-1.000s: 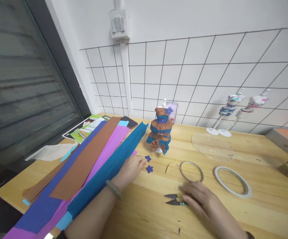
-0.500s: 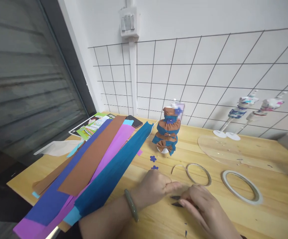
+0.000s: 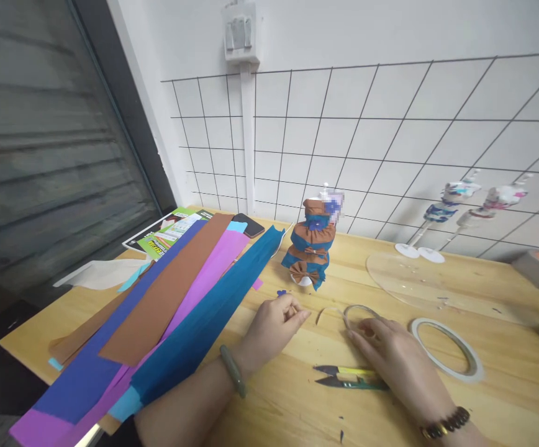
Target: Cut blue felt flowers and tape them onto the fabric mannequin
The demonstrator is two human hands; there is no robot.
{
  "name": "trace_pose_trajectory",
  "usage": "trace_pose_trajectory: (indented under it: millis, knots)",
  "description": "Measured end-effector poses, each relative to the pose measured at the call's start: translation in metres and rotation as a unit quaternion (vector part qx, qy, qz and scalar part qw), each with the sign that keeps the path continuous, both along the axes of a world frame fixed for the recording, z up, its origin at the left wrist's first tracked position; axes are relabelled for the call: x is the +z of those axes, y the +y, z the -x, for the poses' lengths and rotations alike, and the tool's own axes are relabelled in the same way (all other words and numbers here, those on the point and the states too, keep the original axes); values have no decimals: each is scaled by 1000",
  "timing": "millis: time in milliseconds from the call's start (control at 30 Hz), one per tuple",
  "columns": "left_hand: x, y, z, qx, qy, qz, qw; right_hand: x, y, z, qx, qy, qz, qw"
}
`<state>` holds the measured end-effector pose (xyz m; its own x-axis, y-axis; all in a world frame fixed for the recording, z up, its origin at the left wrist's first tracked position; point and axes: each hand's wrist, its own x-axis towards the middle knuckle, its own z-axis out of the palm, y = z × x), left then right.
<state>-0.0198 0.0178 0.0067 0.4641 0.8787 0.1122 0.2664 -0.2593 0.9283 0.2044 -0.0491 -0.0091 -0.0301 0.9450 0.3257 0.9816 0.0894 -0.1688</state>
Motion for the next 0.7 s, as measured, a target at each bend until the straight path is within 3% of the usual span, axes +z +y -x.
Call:
trace_pose_trajectory:
  millis: [200,400,567,700]
  knots:
    - [-6,-2,-3,-18,22,6,1000,-9,-1,2,56,-2,10,998]
    - [-5,0,-2,-1,-27,41,999,5,-5,11,93,27,-51,994]
    - [-7,5,-2,-6,-68,193,979,12,-9,19,164,31,-97,981]
    - [-3,4,-1,-85,-127,310,938,10,-10,21,183,29,-105,977]
